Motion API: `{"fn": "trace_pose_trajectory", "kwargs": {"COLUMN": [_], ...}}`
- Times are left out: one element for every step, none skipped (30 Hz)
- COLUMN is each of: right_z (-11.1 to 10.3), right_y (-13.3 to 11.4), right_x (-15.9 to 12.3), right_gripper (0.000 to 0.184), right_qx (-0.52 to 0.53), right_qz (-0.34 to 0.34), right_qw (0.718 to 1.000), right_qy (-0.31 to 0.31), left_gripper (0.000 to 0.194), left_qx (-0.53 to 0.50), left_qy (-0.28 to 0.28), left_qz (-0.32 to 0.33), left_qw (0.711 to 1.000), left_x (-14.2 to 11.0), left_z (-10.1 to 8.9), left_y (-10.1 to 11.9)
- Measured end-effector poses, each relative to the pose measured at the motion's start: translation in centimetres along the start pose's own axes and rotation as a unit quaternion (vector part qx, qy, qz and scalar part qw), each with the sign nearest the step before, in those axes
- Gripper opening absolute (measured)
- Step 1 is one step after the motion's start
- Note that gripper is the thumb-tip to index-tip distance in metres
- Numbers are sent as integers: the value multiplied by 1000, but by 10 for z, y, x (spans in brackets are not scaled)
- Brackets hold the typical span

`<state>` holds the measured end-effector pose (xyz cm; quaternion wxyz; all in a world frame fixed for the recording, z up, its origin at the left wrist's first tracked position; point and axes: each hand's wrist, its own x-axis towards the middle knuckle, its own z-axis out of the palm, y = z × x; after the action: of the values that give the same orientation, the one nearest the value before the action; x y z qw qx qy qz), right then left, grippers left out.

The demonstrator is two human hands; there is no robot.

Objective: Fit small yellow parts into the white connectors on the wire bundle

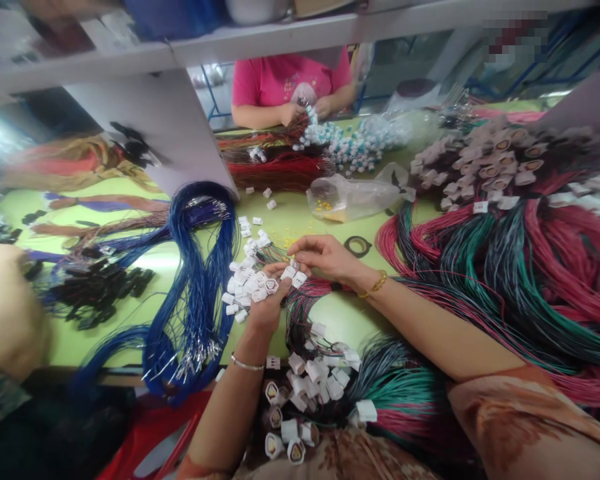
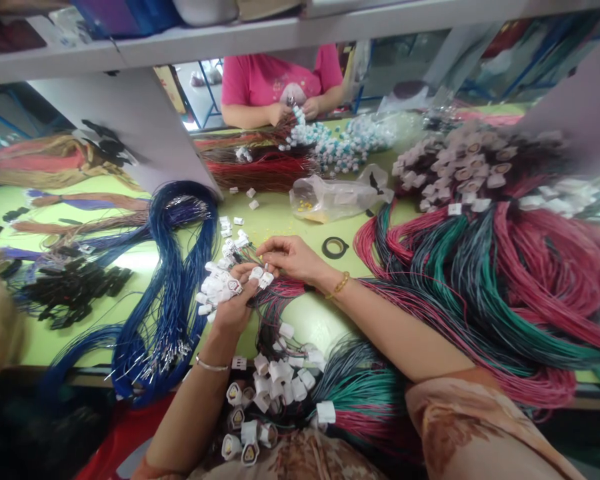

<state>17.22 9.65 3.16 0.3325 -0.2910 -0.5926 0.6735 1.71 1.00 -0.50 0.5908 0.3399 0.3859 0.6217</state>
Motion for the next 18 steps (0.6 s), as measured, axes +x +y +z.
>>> {"fn": "trace_pose_trajectory", "kwargs": {"right_z": [2,3,5,6,8,10,11,13,14,16,17,18,19,20,20,21,21,21], "right_y": [-1,-2,-3,-5,-7,-10,-12,-14,-16,-17,-18,-19,-19,-18,-18,-18,-18,-18], "right_x": [-2,-4,-6,-8,-9,-11,-13,-14,-16,-17,-17,-18,-18,-18,-18,-19,-19,-19], "right_gripper": [22,20,18,16,14,13,12,12,13,14,15,15,14,14,13,12,12,11], "right_qx": [-21,-44,-70,-102,-140,-180,-221,-259,-291,-315,-332,-344,-353,-358,-362,-365,-368,-372], "right_qz": [-4,-12,-27,-51,-81,-113,-142,-166,-181,-190,-195,-199,-203,-207,-209,-210,-210,-208], "right_qw": [1000,999,997,993,987,977,964,951,939,929,922,917,913,910,908,906,905,904], "right_qy": [2,4,9,17,24,31,38,41,41,38,35,34,33,35,35,36,36,36], "left_gripper": [33,34,36,37,37,38,38,38,38,38,38,38,38,38,38,38,38,37], "left_qx": [1,5,10,15,20,23,24,23,22,22,25,29,35,41,46,51,56,61], "left_qy": [2,5,9,14,22,32,42,49,53,54,53,54,56,58,61,63,65,67], "left_qz": [-1,-1,-1,1,7,14,21,25,27,27,26,27,28,30,31,31,32,33], "left_qw": [1000,1000,1000,1000,1000,999,999,998,998,998,998,998,997,997,997,996,996,995], "left_x": [0,1,1,2,2,2,2,2,2,2,2,2,2,2,2,2,2,2], "left_z": [0,-1,-3,-4,-6,-7,-8,-8,-8,-8,-8,-7,-7,-7,-7,-8,-8,-9], "left_y": [0,-1,-2,-3,-4,-5,-6,-6,-6,-6,-6,-6,-6,-6,-6,-7,-7,-8]}}
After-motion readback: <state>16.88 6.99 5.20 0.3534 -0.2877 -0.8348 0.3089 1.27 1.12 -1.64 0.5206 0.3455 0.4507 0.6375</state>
